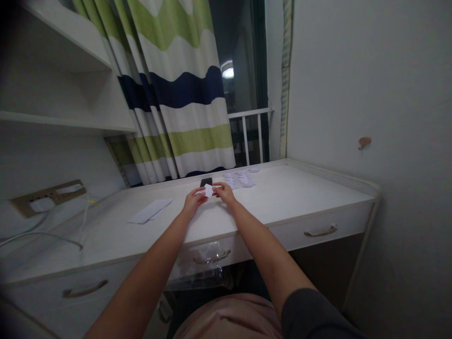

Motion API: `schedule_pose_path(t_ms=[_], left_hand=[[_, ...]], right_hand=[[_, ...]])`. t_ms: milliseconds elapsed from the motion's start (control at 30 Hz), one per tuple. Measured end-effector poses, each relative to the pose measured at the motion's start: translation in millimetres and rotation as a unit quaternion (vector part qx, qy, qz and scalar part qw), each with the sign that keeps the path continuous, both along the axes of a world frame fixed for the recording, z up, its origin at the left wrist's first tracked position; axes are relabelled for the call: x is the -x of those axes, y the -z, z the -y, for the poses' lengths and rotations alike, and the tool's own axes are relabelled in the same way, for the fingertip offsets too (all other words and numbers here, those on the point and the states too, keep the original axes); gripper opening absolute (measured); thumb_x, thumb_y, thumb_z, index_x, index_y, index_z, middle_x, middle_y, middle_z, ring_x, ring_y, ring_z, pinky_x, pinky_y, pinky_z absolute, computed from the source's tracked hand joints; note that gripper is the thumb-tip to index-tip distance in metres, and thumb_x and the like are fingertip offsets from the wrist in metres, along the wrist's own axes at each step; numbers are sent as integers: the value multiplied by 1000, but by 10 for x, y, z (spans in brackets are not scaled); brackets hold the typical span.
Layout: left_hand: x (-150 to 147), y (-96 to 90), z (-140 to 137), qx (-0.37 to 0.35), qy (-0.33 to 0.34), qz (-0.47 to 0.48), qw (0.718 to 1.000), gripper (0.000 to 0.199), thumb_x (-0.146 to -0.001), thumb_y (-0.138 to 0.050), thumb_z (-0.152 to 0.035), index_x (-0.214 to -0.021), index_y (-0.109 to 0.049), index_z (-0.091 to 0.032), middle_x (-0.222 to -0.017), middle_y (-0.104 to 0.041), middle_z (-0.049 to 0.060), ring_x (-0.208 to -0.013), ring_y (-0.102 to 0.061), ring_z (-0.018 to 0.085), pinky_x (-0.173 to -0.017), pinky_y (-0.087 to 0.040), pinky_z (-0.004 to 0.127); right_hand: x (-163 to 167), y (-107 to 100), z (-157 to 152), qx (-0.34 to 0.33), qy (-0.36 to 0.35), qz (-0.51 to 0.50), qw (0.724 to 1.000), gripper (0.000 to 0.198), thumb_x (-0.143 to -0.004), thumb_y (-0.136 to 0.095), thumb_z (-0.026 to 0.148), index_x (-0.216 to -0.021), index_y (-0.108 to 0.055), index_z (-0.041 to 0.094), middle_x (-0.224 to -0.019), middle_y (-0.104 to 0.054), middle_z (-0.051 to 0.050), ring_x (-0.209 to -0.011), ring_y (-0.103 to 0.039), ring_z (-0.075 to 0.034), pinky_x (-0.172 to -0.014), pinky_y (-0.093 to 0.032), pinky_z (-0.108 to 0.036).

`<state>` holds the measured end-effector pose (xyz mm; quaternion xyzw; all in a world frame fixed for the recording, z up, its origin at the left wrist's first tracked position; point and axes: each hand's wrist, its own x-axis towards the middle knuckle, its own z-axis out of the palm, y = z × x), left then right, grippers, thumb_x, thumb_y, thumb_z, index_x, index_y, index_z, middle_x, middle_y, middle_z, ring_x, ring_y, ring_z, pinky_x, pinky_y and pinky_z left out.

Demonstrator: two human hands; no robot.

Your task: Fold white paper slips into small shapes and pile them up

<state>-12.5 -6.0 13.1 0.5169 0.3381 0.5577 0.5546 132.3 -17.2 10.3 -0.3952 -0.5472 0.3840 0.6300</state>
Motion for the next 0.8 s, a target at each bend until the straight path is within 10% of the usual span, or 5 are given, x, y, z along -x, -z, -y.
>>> schedule_pose_path(t_ms=[800], left_hand=[[-3, 34, 2, -51, 15, -31, 998, 40, -56, -71, -22, -93, -57, -16, -72, -64, 2, -60, -61, 12, -57, -49, 24]], right_hand=[[-14, 1, -23, -25, 5, 8, 1000, 16, -62, -58, 15, -77, -61, 16, -55, -61, 2, -53, -58, -11, -52, -45, -22]])
